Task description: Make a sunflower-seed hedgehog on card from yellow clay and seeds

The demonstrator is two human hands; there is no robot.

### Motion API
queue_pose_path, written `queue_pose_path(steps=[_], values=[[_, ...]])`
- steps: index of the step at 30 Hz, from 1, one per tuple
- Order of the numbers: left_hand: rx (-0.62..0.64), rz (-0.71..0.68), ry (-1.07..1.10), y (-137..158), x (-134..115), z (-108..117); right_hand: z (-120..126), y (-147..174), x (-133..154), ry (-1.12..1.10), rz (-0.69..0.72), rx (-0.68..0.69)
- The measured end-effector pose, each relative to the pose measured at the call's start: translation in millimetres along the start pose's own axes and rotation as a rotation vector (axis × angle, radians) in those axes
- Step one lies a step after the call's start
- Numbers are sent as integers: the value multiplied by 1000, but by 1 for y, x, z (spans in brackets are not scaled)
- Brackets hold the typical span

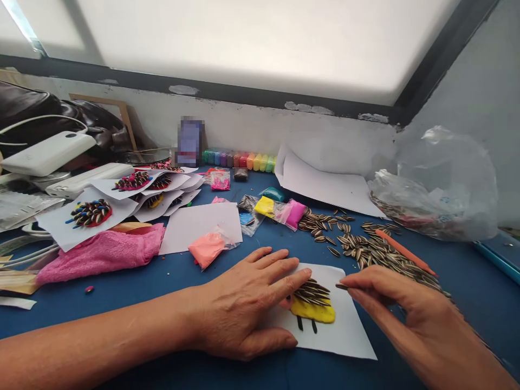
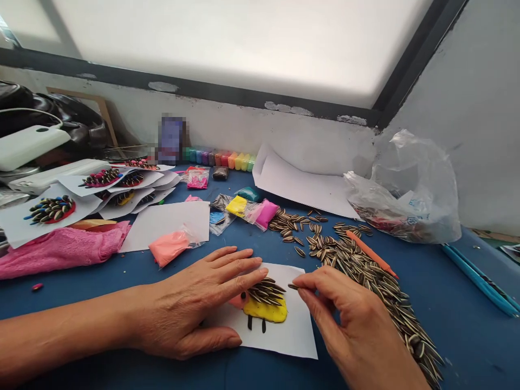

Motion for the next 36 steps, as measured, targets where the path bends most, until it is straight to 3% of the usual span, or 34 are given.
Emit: queue_pose_path(steps=[6,15,30,36], values=[[33,19,-15,0,0,-1,-2,3,-3,-41,-14,-6],[17,13,5,1,1,-1,-5,8,1,1,72,-22],[54,24,-23,0,0,-3,-20,17,-3,46,80,108],[33,10,-12,0,0,-2,-21,17,1,62,154,83]])
Point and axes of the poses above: each hand's wrist, its own y-axis away from the middle knuckle, its own z-axis out of the back of the hand, x = y × z, the point moved 8 cm from there along -y, towards the middle knuckle, and after that the axes turned 9 degrees about -x, right-handed, at the moved point
